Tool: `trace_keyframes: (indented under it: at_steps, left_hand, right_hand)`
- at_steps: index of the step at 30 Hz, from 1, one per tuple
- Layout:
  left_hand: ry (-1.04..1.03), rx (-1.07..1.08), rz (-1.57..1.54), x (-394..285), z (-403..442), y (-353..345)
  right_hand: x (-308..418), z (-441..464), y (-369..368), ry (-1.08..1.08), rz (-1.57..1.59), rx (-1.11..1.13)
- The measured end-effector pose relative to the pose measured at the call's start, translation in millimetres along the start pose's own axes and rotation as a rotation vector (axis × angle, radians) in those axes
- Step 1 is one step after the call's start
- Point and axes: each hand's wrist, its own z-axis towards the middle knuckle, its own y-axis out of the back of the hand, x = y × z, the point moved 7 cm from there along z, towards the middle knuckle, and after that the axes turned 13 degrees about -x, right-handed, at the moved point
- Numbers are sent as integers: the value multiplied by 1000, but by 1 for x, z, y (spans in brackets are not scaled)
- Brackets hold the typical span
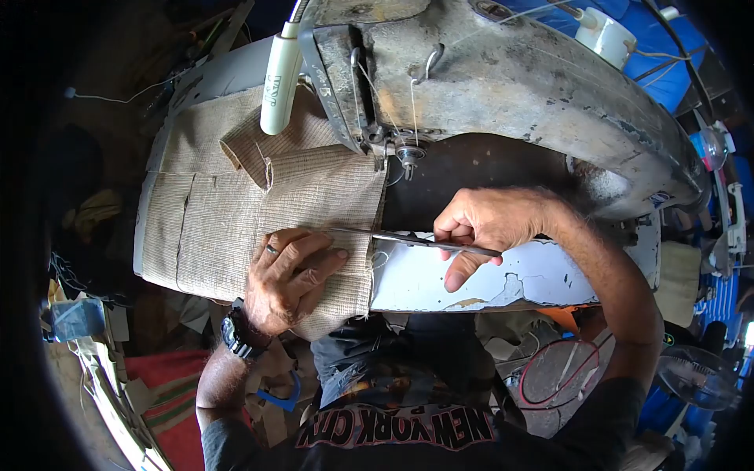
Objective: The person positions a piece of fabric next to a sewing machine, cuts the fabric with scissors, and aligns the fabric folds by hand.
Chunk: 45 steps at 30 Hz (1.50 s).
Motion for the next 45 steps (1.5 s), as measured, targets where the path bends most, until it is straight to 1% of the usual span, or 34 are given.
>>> trace_keyframes:
  at_steps: [3, 5, 12, 14, 18, 21, 24, 26, 28, 29, 31, 34, 35, 38, 41, 43, 45]
  left_hand:
    - [7, -12, -4, 0, 0, 0]
    - [25, -33, -31, -2, 3, 2]
    - [22, -23, -6, -1, 3, 2]
    - [18, -27, -5, -1, 2, 1]
    - [22, -40, -10, 1, 0, 1]
    - [22, 7, -2, 2, -4, -3]
    - [18, -39, -12, -1, 2, 1]
    - [22, -36, -10, -1, 3, 1]
    - [20, -32, -16, -1, 2, 2]
    - [23, -30, -21, -1, 2, 2]
    - [15, -33, -9, 0, -2, 0]
    - [12, -40, -9, 1, -3, -1]
    - [16, -50, -17, 1, -3, -1]
    - [29, -70, -34, 2, -2, 1]
    - [46, -81, -52, 3, -3, 2]
    - [49, -79, -49, 3, -4, 2]
    - [53, -76, -52, 3, -3, 2]
  right_hand:
    - [3, 3, -1, 21, -5, -11]
    - [7, 3, -1, -9, -61, -16]
    - [1, 5, -2, -9, 1, -11]
    - [2, 5, -1, 11, 22, -47]
    - [5, 3, 2, 6, -34, -28]
    - [-1, 3, 2, -27, 5, 0]
    - [0, -2, 0, -80, -35, 12]
    - [8, -9, 2, 26, -23, -65]
    - [3, -26, 14, -82, -201, -14]
    - [-5, -38, 16, -188, -117, -42]
    - [-18, -63, 14, -154, 180, -53]
    - [-28, -78, 0, -114, 235, 38]
    - [-29, -77, -5, -110, 195, 38]
    - [-32, -63, -11, -199, 287, 36]
    - [-24, -49, -9, -190, 191, 39]
    - [-19, -42, -10, -190, 190, 45]
    - [-6, -35, -10, -86, 137, 7]
